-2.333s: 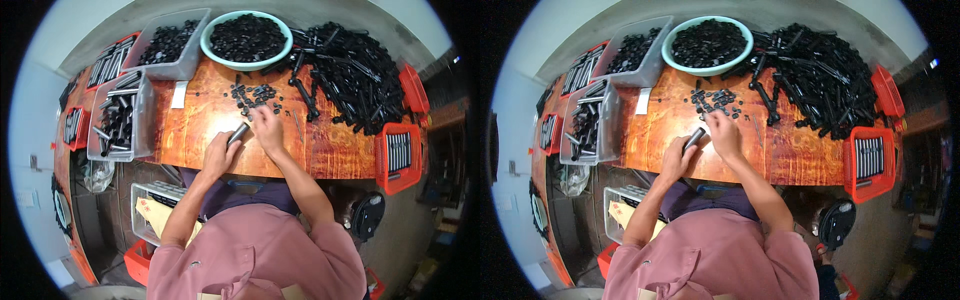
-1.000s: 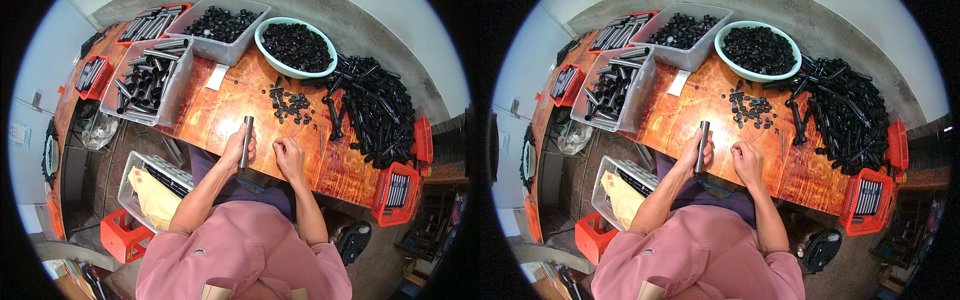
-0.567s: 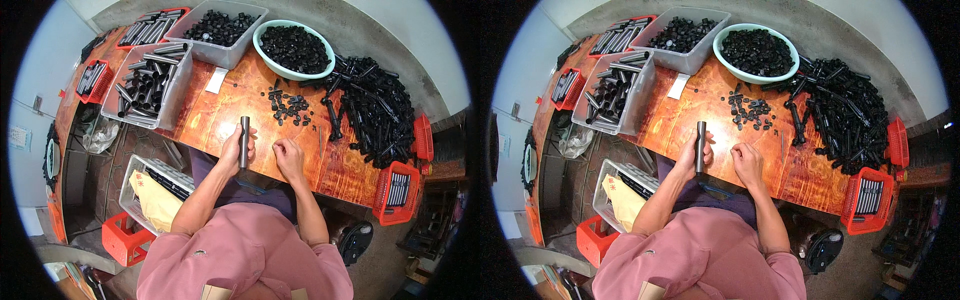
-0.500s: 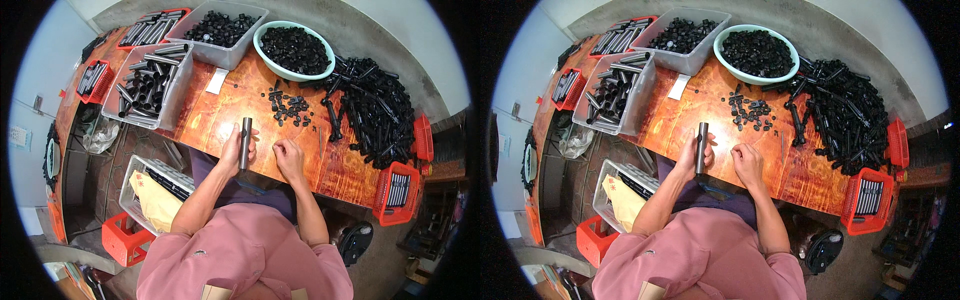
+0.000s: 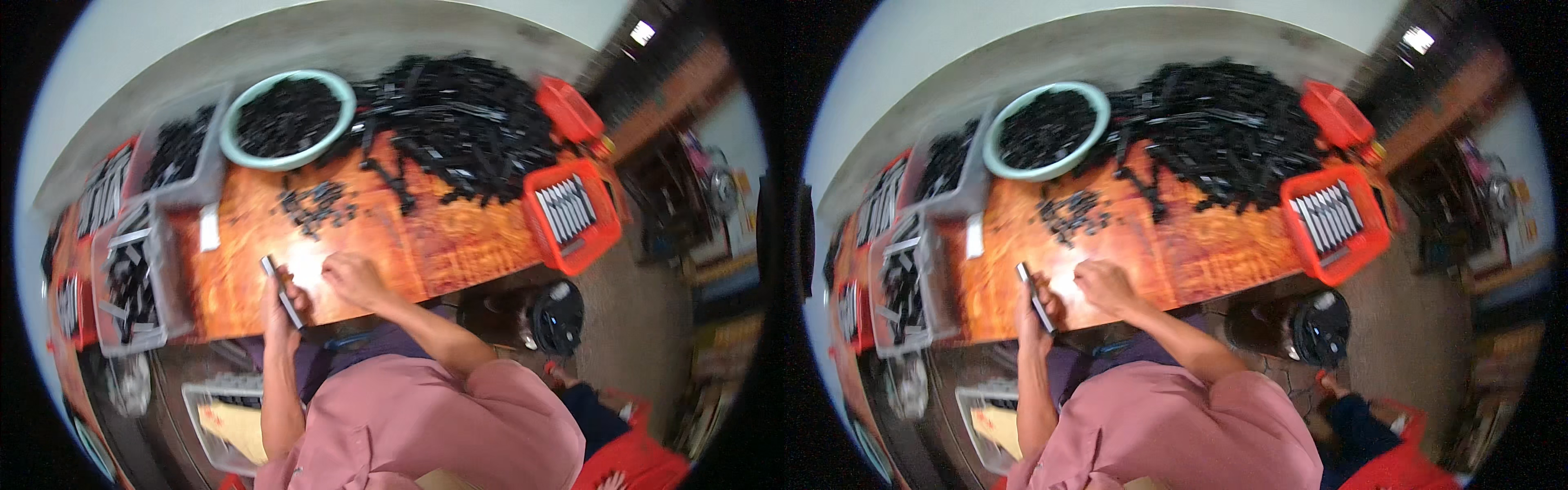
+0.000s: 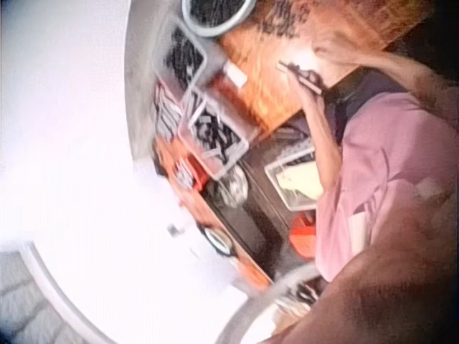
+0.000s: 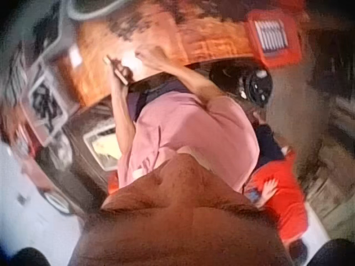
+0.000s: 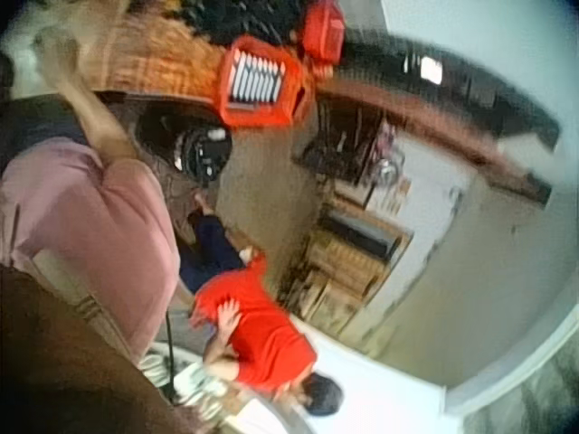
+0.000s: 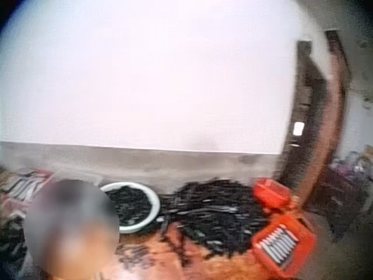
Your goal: The person assembles small black cylindrical components by inserting black caps into metal tubes. They pick up a tube, insert a cap, and place the assembled unit into a red basket. The process is repeated multiple times.
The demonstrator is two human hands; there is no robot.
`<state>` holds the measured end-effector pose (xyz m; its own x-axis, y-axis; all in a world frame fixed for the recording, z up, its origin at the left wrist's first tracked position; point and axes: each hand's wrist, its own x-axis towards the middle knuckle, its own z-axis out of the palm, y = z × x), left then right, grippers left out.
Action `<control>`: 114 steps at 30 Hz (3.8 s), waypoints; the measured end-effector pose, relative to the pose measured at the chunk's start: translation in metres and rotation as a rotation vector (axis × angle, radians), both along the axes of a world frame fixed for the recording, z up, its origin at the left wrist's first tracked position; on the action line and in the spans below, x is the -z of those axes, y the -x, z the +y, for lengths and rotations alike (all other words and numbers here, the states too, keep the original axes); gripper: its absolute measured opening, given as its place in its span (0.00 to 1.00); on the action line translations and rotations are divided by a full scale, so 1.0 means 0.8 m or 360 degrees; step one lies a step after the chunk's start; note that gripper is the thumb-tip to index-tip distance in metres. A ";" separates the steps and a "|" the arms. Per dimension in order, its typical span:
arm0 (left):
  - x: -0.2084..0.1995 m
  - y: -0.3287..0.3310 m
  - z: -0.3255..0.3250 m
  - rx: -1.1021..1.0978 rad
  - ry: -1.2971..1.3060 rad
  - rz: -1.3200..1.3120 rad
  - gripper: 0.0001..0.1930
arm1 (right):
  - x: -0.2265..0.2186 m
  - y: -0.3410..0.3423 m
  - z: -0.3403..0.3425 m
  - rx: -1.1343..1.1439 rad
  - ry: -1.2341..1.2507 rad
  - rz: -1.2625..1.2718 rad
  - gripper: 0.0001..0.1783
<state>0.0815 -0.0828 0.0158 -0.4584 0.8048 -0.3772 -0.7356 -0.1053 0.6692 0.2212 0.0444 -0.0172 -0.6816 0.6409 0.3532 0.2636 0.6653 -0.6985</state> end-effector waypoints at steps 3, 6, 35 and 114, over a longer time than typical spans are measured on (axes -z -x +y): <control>0.001 -0.007 0.002 0.0067 -0.0229 0.0054 0.15 | -0.005 0.003 -0.003 -0.0016 0.0036 0.0047 0.07; 0.005 -0.018 0.014 0.0005 -0.0191 0.0212 0.14 | -0.030 -0.013 -0.014 -0.0031 0.0686 0.0133 0.12; 0.027 -0.061 0.058 0.0405 -0.0094 0.1922 0.03 | -0.216 -0.535 0.203 0.2010 -0.0558 -0.0886 0.17; 0.021 -0.066 0.060 0.0297 -0.0011 0.2148 0.03 | -0.116 -0.645 0.305 0.2291 0.0011 -0.1229 0.15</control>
<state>0.1340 -0.0350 -0.0011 -0.3493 0.8947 0.2782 0.4815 -0.0833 0.8725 0.7372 0.2887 0.0756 0.4426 0.8677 0.2262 0.8967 -0.4273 -0.1153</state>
